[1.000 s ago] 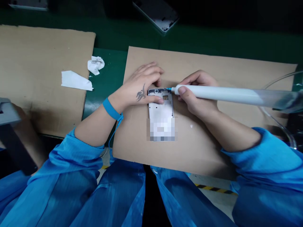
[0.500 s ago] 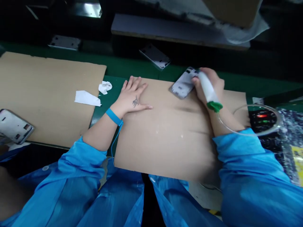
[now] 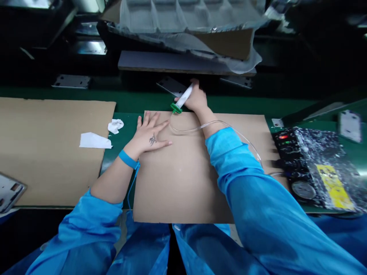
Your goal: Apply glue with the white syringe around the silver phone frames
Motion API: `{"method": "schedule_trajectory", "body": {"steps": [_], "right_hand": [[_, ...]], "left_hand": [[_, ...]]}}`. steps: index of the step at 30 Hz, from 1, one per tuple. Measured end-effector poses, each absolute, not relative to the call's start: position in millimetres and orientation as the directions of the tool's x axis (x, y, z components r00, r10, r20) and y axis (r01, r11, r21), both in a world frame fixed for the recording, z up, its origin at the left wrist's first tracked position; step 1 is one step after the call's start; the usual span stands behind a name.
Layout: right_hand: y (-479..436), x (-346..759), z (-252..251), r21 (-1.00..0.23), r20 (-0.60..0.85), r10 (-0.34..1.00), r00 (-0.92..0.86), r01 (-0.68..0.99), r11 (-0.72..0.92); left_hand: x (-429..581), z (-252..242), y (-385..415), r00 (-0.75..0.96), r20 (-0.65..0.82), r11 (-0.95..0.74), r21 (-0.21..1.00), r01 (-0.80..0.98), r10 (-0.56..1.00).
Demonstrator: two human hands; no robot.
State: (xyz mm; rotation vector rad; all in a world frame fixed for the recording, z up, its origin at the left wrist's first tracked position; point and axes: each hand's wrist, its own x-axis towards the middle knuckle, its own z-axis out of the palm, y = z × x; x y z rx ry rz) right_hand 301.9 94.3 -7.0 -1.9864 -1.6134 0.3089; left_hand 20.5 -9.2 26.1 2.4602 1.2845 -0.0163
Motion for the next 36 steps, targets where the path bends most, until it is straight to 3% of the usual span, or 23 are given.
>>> {"method": "schedule_trajectory", "body": {"steps": [6, 11, 14, 17, 20, 24, 27, 31, 36], "right_hand": [[85.1, 315.4, 2.0, -0.538, 0.18, 0.956, 0.233, 0.837, -0.103], [26.1, 331.9, -0.4, -0.574, 0.308, 0.913, 0.268, 0.818, -0.047], [-33.8, 334.3, -9.2, -0.605, 0.296, 0.907, 0.3, 0.793, -0.065], [-94.4, 329.9, -17.8, -0.593, 0.271, 0.932, 0.24, 0.804, -0.035], [-136.0, 320.6, -25.2, -0.577, 0.283, 0.957, 0.07, 0.809, 0.111], [-143.0, 311.8, -38.2, -0.747, 0.304, 0.945, -0.123, 0.585, 0.316], [-124.8, 308.5, -42.7, -0.886, 0.336, 0.942, -0.012, 0.336, 0.32], [-104.9, 307.3, -33.7, -0.988, 0.152, 0.975, 0.164, -0.016, 0.157], [-109.9, 303.7, -18.4, -0.991, 0.13, 0.989, 0.076, 0.038, 0.127]], "left_hand": [[20.5, 30.9, -4.1, 0.559, -0.202, -0.478, 0.337, 0.811, 0.804], [18.6, 21.0, -8.7, 0.53, -0.075, -0.475, 0.351, 0.807, 0.845], [21.7, 16.4, -18.4, 0.507, -0.004, -0.468, 0.382, 0.797, 0.862], [28.2, 14.1, -26.4, 0.456, 0.02, -0.427, 0.389, 0.816, 0.89], [33.7, 13.5, -31.3, 0.439, 0.017, -0.407, 0.41, 0.816, 0.898], [33.4, 15.9, -33.5, 0.507, -0.056, -0.433, 0.443, 0.785, 0.86], [30.3, 19.9, -34.1, 0.612, -0.107, -0.505, 0.464, 0.728, 0.783], [29.8, 22.3, -33.3, 0.747, -0.089, -0.609, 0.52, 0.599, 0.659], [32.0, 16.9, -23.3, 0.765, -0.001, -0.609, 0.604, 0.514, 0.645]]}}
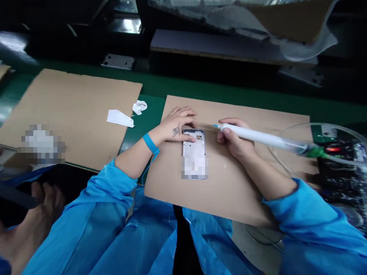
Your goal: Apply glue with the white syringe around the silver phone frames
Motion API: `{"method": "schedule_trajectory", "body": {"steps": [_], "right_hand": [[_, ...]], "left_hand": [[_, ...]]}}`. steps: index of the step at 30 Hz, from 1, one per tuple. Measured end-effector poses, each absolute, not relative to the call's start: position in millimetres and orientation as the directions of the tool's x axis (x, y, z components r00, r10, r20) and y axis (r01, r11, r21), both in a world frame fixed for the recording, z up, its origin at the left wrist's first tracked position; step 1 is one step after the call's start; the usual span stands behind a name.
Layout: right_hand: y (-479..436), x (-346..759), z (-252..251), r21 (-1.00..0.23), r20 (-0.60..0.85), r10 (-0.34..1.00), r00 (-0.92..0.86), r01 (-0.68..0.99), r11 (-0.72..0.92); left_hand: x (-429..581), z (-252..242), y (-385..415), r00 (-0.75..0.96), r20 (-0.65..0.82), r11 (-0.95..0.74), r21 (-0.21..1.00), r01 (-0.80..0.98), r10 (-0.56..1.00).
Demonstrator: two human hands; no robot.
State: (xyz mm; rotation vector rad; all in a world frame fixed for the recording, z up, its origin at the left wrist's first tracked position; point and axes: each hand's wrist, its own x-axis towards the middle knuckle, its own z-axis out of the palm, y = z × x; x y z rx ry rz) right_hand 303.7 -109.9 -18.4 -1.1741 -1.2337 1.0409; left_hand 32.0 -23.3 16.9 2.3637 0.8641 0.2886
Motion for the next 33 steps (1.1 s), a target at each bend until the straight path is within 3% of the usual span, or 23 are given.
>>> {"method": "schedule_trajectory", "body": {"steps": [7, 14, 33], "right_hand": [[-119.6, 281.6, -8.2, -0.986, 0.085, 0.996, -0.029, 0.144, 0.089], [-117.1, 278.2, -5.4, -0.928, 0.198, 0.98, -0.003, 0.321, 0.188], [-117.1, 278.3, -9.7, -0.906, 0.198, 0.98, 0.019, 0.386, 0.175]], "left_hand": [[38.2, 17.2, -28.6, 0.794, 0.015, -0.63, 0.619, 0.47, 0.608], [40.1, 9.5, -25.6, 0.806, 0.057, -0.635, 0.65, 0.418, 0.589], [43.3, 4.6, -25.3, 0.798, 0.093, -0.63, 0.67, 0.393, 0.596]]}}
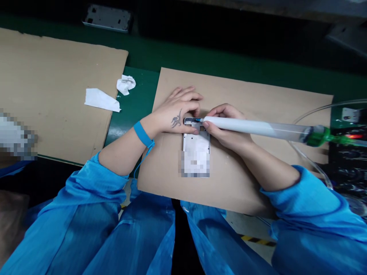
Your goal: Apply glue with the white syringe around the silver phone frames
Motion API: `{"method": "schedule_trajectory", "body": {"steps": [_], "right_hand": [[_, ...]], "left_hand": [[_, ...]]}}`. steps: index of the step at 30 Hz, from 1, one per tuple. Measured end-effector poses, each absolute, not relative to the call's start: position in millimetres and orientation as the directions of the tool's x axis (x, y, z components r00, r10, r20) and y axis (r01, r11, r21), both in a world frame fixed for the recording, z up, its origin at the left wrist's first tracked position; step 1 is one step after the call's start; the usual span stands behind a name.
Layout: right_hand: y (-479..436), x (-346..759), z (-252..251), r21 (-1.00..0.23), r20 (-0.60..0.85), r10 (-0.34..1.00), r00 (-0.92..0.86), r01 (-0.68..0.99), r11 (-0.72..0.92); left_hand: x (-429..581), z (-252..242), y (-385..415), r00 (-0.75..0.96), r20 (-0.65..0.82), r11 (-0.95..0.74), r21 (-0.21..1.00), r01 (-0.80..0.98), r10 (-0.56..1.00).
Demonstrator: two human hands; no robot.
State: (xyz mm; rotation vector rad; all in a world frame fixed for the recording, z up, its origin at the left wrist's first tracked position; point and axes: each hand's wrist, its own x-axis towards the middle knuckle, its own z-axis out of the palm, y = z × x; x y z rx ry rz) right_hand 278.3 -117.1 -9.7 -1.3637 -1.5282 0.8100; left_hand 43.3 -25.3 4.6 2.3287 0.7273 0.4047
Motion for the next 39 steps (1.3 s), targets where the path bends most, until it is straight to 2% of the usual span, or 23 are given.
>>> {"method": "schedule_trajectory", "body": {"steps": [39], "right_hand": [[-117.1, 283.6, -5.6, -0.912, 0.111, 0.993, -0.032, 0.395, 0.114]], "left_hand": [[43.6, 5.3, -23.6, 0.803, 0.053, -0.605, 0.688, 0.402, 0.594]]}}
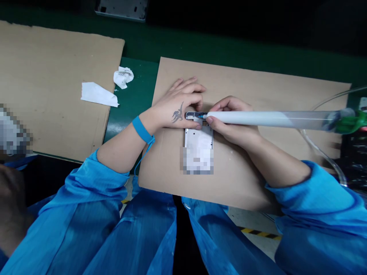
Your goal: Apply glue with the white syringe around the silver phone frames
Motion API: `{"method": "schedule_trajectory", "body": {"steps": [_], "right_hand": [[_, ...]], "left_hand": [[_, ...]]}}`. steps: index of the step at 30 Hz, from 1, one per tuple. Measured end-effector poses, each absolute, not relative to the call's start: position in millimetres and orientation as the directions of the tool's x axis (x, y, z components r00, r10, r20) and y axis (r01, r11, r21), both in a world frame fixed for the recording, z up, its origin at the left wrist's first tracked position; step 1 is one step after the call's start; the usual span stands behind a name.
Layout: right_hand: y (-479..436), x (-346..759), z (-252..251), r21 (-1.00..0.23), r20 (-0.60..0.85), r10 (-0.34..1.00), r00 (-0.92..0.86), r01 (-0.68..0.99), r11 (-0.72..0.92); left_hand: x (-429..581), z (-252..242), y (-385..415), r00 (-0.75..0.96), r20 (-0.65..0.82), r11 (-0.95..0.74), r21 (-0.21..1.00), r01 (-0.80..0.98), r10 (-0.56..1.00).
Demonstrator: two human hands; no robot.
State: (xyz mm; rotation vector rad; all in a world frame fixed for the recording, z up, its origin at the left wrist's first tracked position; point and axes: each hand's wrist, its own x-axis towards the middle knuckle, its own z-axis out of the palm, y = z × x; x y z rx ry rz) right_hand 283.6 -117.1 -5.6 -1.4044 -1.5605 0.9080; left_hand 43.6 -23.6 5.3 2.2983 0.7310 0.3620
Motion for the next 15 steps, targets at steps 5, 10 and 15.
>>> {"method": "schedule_trajectory", "body": {"steps": [5, 10, 15], "right_hand": [[-116.7, 286.4, -6.7, -0.906, 0.098, 0.994, -0.042, 0.41, 0.107], [-117.3, 284.6, -6.7, -0.909, 0.114, 0.993, -0.006, 0.403, 0.106], [-117.1, 284.0, -6.3, -0.909, 0.107, 0.994, 0.006, 0.406, 0.096]], "left_hand": [[44.2, 0.3, -21.5, 0.801, 0.058, -0.602, 0.692, 0.398, 0.596], [44.4, -2.3, -20.5, 0.798, 0.072, -0.6, 0.701, 0.386, 0.598], [43.8, 1.3, -21.8, 0.804, 0.058, -0.604, 0.692, 0.395, 0.592]]}}
